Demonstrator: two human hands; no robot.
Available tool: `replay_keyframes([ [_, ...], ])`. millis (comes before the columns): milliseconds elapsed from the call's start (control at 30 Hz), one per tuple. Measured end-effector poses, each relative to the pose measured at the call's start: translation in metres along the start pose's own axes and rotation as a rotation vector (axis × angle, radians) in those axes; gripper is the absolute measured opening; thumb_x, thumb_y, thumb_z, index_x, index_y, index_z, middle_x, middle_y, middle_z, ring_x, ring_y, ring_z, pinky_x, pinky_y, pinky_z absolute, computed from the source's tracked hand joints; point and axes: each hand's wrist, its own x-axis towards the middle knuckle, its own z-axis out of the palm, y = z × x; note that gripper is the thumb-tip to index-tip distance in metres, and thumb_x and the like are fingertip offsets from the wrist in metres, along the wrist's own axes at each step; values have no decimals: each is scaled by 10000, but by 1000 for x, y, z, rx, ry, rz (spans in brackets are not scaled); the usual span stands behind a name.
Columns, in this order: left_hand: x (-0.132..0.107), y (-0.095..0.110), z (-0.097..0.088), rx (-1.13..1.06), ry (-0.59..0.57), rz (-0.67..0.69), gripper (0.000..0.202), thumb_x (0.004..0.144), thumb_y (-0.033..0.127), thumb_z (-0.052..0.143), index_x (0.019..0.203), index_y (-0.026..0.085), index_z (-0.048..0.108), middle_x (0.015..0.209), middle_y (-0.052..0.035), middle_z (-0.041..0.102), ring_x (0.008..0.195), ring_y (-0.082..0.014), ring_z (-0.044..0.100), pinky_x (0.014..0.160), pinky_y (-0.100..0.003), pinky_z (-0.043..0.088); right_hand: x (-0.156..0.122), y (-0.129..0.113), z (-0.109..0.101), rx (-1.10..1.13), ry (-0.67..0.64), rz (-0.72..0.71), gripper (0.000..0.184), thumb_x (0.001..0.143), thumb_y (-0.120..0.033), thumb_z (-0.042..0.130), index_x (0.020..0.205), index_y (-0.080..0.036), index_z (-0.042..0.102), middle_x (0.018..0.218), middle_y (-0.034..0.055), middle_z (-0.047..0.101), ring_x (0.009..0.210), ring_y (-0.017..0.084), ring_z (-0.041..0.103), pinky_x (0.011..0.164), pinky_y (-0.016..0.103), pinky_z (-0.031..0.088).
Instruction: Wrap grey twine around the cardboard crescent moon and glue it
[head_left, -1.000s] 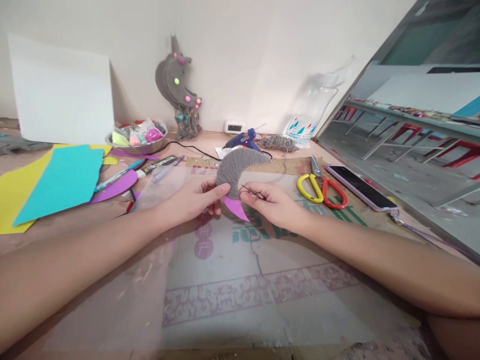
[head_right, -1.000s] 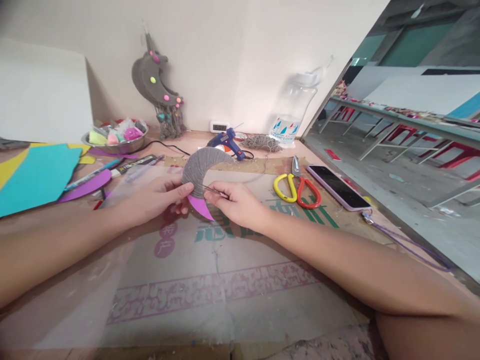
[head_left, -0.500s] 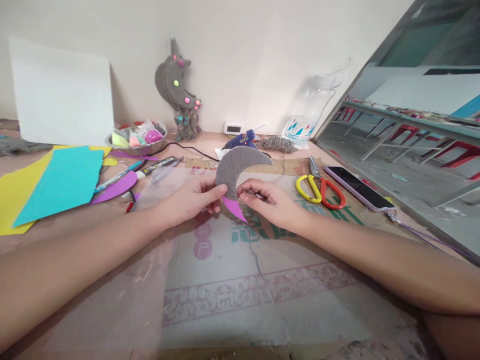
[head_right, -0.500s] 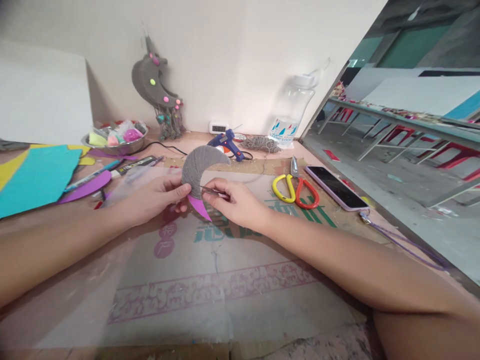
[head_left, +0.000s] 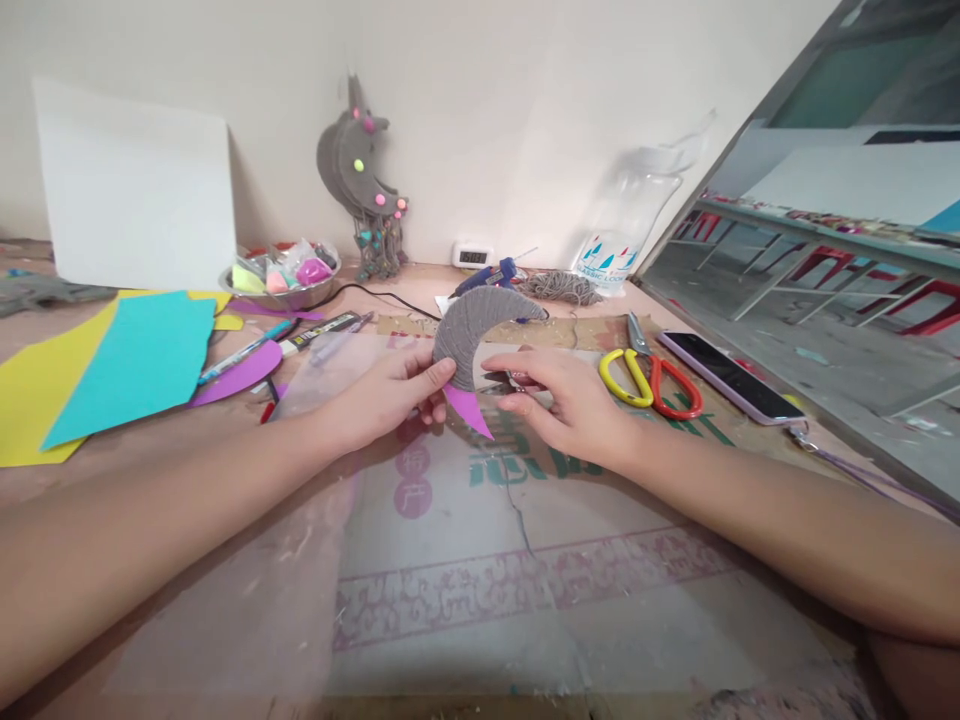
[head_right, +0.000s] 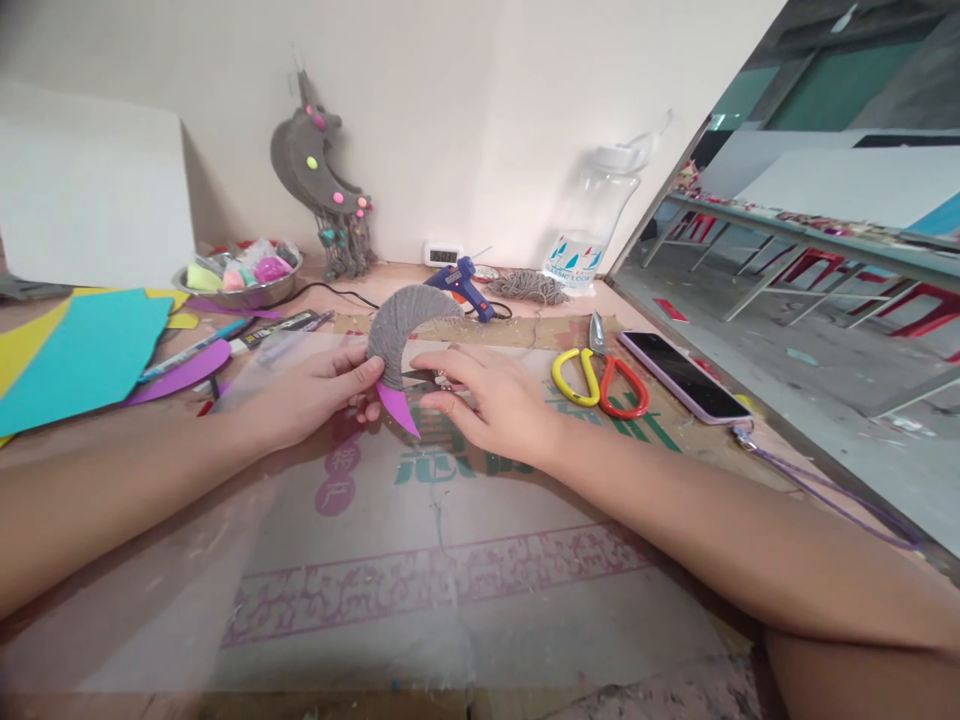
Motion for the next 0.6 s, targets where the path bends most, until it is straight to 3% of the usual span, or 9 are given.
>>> replay_keyframes([
  [267, 0, 1, 1, 10, 20, 5, 271, 868, 446, 545, 812, 186, 498, 581, 38, 549, 511, -77, 494, 524, -200, 398, -1, 5, 5, -68, -1, 46, 236, 922, -354, 487, 1021, -192, 628, 829, 40, 651, 711, 140, 570, 671, 260, 403],
  [600, 1, -2, -1, 20, 1, 0, 261, 877, 442, 533, 824, 189, 502, 587, 38, 557, 524, -81, 507, 532, -202, 398, 0, 1, 4, -156, 14, -4, 253, 927, -371, 478, 999, -192, 642, 791, 35, 650, 680, 129, 564, 649, 249, 388],
])
